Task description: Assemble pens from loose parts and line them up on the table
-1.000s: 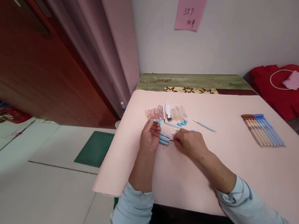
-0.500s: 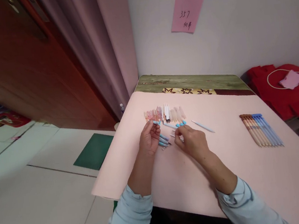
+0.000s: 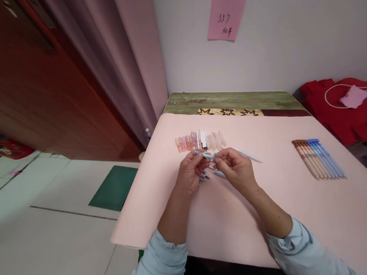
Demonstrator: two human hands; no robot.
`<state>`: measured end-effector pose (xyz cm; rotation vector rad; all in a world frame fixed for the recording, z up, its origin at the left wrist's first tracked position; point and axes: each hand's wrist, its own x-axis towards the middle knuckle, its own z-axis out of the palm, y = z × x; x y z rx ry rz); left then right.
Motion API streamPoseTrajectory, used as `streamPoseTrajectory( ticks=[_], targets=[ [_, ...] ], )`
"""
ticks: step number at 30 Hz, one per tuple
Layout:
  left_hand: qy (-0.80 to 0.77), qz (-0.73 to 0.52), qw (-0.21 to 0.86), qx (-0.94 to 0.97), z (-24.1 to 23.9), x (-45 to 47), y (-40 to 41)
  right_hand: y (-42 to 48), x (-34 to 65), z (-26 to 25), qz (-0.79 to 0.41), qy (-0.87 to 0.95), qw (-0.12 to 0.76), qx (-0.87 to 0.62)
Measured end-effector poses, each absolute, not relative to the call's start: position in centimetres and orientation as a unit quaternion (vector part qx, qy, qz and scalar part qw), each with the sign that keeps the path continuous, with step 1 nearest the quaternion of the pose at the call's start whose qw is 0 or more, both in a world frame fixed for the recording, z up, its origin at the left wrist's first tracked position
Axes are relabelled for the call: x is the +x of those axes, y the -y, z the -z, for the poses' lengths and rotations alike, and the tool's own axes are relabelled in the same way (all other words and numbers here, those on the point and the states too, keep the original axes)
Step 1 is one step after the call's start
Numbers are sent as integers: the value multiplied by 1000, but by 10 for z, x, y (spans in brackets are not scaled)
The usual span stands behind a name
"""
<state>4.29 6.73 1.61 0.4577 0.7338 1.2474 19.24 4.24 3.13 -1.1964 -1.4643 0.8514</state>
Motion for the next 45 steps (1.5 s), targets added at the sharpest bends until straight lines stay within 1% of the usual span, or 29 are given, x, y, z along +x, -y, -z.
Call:
streamPoseTrajectory(
  ticks=[9, 13, 23, 28, 31, 33, 35, 37, 39, 40, 42, 45],
  targets=[
    [-343, -569, 722, 197, -14, 43, -68, -41, 194, -32, -252, 649, 483, -530],
    [-344, -570, 722, 189, -16, 43, -68, -41, 193, -31, -243, 646, 487, -536],
    [-343, -558, 731, 191, -17, 43, -67, -42, 194, -29, -293, 636, 489, -521],
    [-338, -534, 749, 201, -15, 42, -67, -44, 192, -28, -388, 567, 529, -497],
    [-335, -520, 758, 205, -14, 41, -66, -46, 191, -29, -467, 525, 525, -480],
    [-332, -521, 764, 187, -16, 38, -67, -47, 191, -31, -497, 513, 516, -473],
    [-331, -548, 754, 146, -19, 34, -69, -47, 194, -33, -487, 514, 520, -478],
    [-333, -599, 721, 96, -22, 27, -73, -48, 197, -33, -442, 532, 526, -495],
    [-336, -648, 681, 58, -24, 20, -78, -48, 199, -32, -368, 586, 503, -518],
    [-339, -664, 665, 43, -25, 17, -80, -47, 199, -31, -325, 625, 476, -527],
    [-345, -683, 643, 18, -24, 13, -83, -46, 198, -29, -252, 702, 396, -535],
    [-350, -690, 634, -2, -21, 9, -86, -42, 194, -28, -218, 780, 283, -514]
  ],
)
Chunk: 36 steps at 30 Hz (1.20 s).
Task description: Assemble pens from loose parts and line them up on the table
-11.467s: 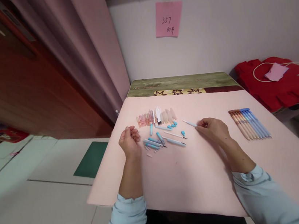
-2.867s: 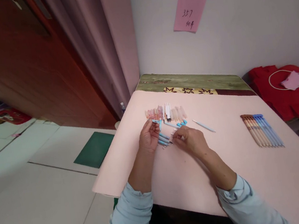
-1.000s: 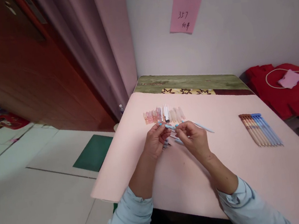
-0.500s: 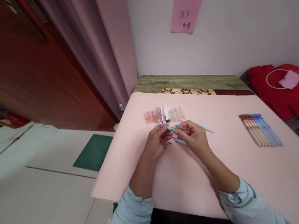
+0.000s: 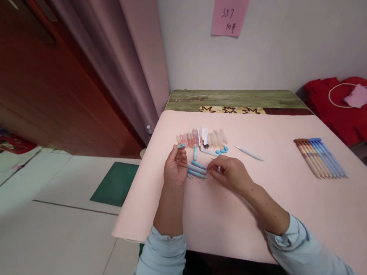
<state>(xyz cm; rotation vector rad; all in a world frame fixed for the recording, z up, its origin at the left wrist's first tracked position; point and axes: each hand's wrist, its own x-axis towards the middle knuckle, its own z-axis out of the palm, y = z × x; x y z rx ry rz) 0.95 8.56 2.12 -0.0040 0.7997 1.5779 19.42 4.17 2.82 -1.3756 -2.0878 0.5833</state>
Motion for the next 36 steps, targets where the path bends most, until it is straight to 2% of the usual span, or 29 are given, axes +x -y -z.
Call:
streamPoseTrajectory(
  ticks=[7, 19, 21, 24, 26, 29, 32, 36],
  targets=[
    [-345, -690, 637, -5, -20, 11, -85, -35, 182, -18, -168, 863, 163, -448],
    [-342, -684, 645, -7, -22, 14, -84, -30, 168, -17, -59, 889, 89, -445],
    [-343, -682, 646, -5, -23, 14, -83, -30, 168, -15, -49, 890, 119, -438],
    [-345, -678, 649, 7, -23, 17, -83, -32, 173, -14, -72, 871, 241, -423],
    [-346, -671, 656, 20, -22, 21, -81, -35, 178, -14, -122, 824, 349, -429],
    [-339, -651, 677, 52, -20, 28, -78, -40, 184, -16, -268, 701, 477, -457],
    [-327, -626, 702, 93, -20, 34, -73, -43, 185, -20, -408, 572, 544, -459],
    [-325, -593, 723, 138, -22, 38, -68, -43, 182, -25, -463, 500, 589, -435]
  ],
)
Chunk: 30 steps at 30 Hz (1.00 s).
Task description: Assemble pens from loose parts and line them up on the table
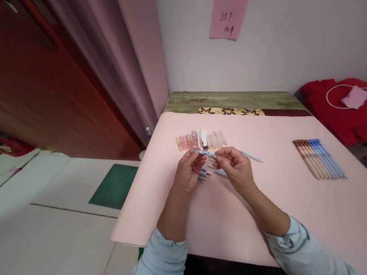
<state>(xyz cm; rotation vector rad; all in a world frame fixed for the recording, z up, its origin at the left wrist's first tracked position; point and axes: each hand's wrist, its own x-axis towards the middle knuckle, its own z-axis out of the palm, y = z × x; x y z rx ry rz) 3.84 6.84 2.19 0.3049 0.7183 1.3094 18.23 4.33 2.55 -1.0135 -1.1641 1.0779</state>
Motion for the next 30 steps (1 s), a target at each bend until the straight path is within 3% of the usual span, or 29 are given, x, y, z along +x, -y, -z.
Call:
streamPoseTrajectory(
  ticks=[6, 15, 25, 28, 30],
  targets=[
    [-328, -555, 737, 203, -22, 39, -67, -42, 181, -22, -486, 491, 590, -419],
    [-354, -560, 709, 239, -18, 38, -68, -45, 186, -16, -413, 551, 570, -449],
    [-383, -567, 667, 293, -19, 40, -66, -41, 193, -18, -97, 737, 451, -494],
    [-384, -567, 666, 296, -19, 39, -67, -42, 194, -18, -133, 722, 467, -492],
    [-383, -569, 663, 300, -19, 39, -67, -43, 194, -20, -220, 697, 480, -485]
  ],
)
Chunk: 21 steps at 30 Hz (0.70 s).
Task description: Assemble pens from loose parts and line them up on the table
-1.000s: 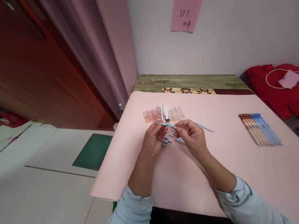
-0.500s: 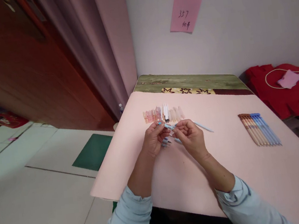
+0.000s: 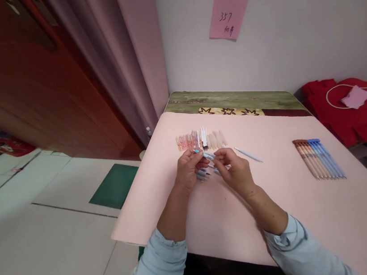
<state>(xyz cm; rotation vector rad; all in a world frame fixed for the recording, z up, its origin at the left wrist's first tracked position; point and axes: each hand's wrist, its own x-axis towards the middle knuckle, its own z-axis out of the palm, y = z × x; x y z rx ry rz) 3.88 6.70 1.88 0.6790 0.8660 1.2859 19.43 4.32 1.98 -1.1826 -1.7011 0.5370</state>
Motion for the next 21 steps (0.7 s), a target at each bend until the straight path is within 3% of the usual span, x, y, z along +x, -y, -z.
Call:
streamPoseTrajectory(
  ticks=[4, 7, 16, 21],
  targets=[
    [-374, -555, 677, 306, -19, 37, -66, -49, 195, -24, -475, 589, 487, -436],
    [-357, -539, 706, 290, -20, 37, -65, -51, 194, -28, -570, 511, 485, -423],
    [-267, -581, 769, -14, -26, 32, -72, -49, 195, -32, -510, 502, 533, -452],
    [-243, -599, 761, -53, -30, 31, -72, -50, 195, -28, -454, 515, 539, -489]
  ],
)
